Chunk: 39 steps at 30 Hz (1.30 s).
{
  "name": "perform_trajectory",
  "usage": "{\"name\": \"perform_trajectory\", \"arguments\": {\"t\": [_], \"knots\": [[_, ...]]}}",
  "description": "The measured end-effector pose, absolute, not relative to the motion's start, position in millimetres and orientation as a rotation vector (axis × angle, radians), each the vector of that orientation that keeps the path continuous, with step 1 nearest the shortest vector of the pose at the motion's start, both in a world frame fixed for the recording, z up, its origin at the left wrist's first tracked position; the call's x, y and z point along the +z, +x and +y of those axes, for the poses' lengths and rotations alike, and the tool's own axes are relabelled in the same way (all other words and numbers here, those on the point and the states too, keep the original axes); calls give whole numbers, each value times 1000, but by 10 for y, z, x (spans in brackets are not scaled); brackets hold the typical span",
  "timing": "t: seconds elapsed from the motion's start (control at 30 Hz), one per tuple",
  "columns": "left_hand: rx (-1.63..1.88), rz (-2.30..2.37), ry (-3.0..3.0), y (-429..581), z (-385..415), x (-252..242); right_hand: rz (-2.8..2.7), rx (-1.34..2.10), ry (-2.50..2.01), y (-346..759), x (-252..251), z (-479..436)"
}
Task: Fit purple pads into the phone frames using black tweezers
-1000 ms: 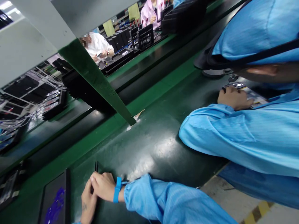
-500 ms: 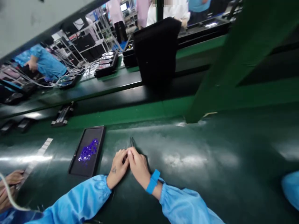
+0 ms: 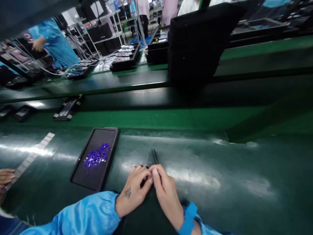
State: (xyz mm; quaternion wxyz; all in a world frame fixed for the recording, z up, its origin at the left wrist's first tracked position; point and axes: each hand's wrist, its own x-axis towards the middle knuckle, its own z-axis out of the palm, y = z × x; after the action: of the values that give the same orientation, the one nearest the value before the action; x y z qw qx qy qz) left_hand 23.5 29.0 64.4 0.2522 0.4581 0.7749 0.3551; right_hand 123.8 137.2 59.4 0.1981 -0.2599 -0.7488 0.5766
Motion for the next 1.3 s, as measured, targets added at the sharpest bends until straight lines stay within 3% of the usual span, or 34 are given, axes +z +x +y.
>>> {"name": "perform_trajectory", "arguments": {"t": [0.6, 0.9, 1.3], "knots": [[1548, 1965, 1221, 82, 232, 550, -2463, 1135, -426, 1337, 584, 1416], [1592, 1973, 1397, 64, 225, 517, -2807, 355, -110, 1405, 465, 1320], [1630, 2017, 1616, 113, 186, 479, -2910, 263, -16, 1499, 599, 1219]]}}
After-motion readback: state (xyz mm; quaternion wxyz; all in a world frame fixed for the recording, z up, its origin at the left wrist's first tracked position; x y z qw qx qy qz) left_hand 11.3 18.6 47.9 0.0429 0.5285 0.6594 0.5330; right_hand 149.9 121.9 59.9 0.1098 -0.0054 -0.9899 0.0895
